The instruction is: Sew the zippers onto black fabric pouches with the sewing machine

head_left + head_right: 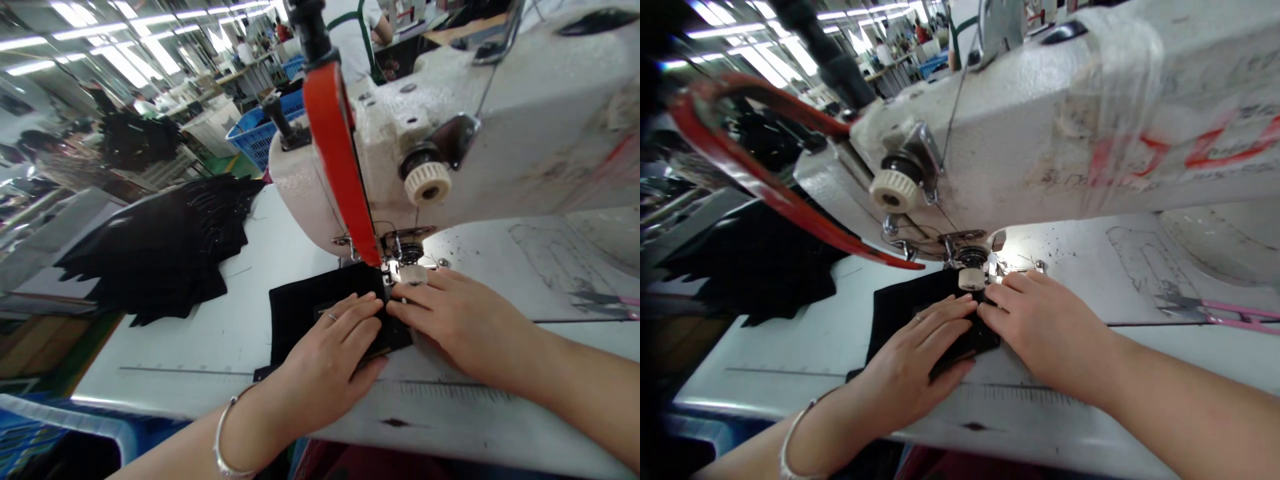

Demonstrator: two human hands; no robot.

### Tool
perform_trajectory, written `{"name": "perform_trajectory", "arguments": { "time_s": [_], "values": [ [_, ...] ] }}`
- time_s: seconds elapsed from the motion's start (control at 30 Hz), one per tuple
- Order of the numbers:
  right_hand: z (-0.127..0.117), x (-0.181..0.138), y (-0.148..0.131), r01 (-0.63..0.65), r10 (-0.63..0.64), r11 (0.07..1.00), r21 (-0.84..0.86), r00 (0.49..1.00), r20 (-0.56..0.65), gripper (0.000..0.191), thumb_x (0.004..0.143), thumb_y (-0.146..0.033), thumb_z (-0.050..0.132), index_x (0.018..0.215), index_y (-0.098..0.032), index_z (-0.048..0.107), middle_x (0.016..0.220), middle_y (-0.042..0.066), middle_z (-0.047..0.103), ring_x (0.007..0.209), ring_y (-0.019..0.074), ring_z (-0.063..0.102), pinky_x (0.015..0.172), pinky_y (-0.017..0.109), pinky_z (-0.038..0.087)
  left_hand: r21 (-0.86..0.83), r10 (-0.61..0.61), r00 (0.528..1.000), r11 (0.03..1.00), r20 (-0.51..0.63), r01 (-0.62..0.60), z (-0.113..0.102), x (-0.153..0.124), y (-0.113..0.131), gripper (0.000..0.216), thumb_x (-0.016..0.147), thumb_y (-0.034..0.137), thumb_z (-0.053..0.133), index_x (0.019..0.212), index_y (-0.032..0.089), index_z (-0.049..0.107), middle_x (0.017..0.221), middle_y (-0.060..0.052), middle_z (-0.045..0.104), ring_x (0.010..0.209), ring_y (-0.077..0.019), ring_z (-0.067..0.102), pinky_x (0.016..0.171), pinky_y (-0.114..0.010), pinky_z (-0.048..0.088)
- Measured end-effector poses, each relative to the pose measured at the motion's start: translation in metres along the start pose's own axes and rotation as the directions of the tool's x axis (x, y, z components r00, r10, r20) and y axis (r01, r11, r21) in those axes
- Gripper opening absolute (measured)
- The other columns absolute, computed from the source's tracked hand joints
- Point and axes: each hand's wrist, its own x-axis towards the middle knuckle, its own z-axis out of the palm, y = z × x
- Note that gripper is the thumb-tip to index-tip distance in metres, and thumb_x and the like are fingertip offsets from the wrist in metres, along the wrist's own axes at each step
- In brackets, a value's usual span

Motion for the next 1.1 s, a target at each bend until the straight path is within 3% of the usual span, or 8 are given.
{"name": "perform_trajectory", "arguments": {
  "time_s": [0.17, 0.53, 0.73, 0.93, 1.1],
  "values": [
    [0.006, -0.002, -0.002, 0.029, -0.026, 0.998, 0.052, 0.998, -0.059, 0.031, 0.093, -0.008, 0.048, 0.120, -0.011, 0.064, 0.122, 0.010, 0.070, 0.103, 0.0258, 0.064, 0.089, 0.044, 0.053, -0.013, 0.045, 0.999, 0.999, -0.026, -0.045, 0.003, 0.001, -0.004, 0.046, 0.095, 0.025, 0.060, 0.137, 0.008, 0.053, 0.139, -0.016, 0.060, 0.138, -0.0263, 0.051, 0.119, -0.046, 0.046],
    [0.014, -0.001, 0.005, -0.094, 0.094, 0.996, 0.008, 0.996, -0.003, 0.035, 0.087, -0.008, 0.053, 0.121, -0.011, 0.065, 0.115, 0.015, 0.067, 0.099, 0.0322, 0.062, 0.081, 0.048, 0.057, -0.053, 0.087, 0.991, 0.994, -0.103, -0.093, 0.007, 0.023, -0.032, 0.039, 0.094, 0.024, 0.059, 0.131, 0.011, 0.057, 0.133, -0.015, 0.063, 0.131, -0.0269, 0.058, 0.112, -0.046, 0.052],
    [0.014, 0.000, 0.006, -0.127, 0.127, 0.992, -0.001, 0.992, -0.022, 0.041, 0.088, -0.008, 0.050, 0.128, -0.009, 0.061, 0.119, 0.017, 0.064, 0.092, 0.0274, 0.062, 0.080, 0.043, 0.057, -0.027, 0.094, 0.986, 0.995, -0.140, -0.098, 0.009, 0.033, -0.045, 0.036, 0.093, 0.025, 0.060, 0.126, 0.013, 0.059, 0.127, -0.013, 0.065, 0.121, -0.0271, 0.063, 0.105, -0.045, 0.057],
    [0.011, 0.001, 0.007, -0.123, 0.123, 0.992, 0.007, 0.991, -0.053, 0.038, 0.091, -0.009, 0.048, 0.126, -0.010, 0.062, 0.110, 0.015, 0.067, 0.088, 0.0254, 0.063, 0.078, 0.040, 0.057, -0.034, 0.137, 0.979, 0.989, -0.152, -0.143, 0.008, 0.036, -0.053, 0.036, 0.093, 0.029, 0.061, 0.124, 0.012, 0.060, 0.117, -0.012, 0.067, 0.111, -0.0259, 0.066, 0.100, -0.043, 0.059],
    [0.008, -0.001, 0.008, -0.134, 0.142, 0.987, 0.088, 0.986, -0.091, 0.031, 0.093, -0.010, 0.050, 0.122, -0.013, 0.062, 0.111, 0.013, 0.068, 0.100, 0.0260, 0.062, 0.087, 0.041, 0.055, -0.048, 0.131, 0.981, 0.989, -0.140, -0.139, 0.009, 0.035, -0.056, 0.035, 0.094, 0.034, 0.062, 0.125, 0.017, 0.061, 0.120, -0.011, 0.067, 0.115, -0.0262, 0.065, 0.102, -0.045, 0.058]
  ]
}}
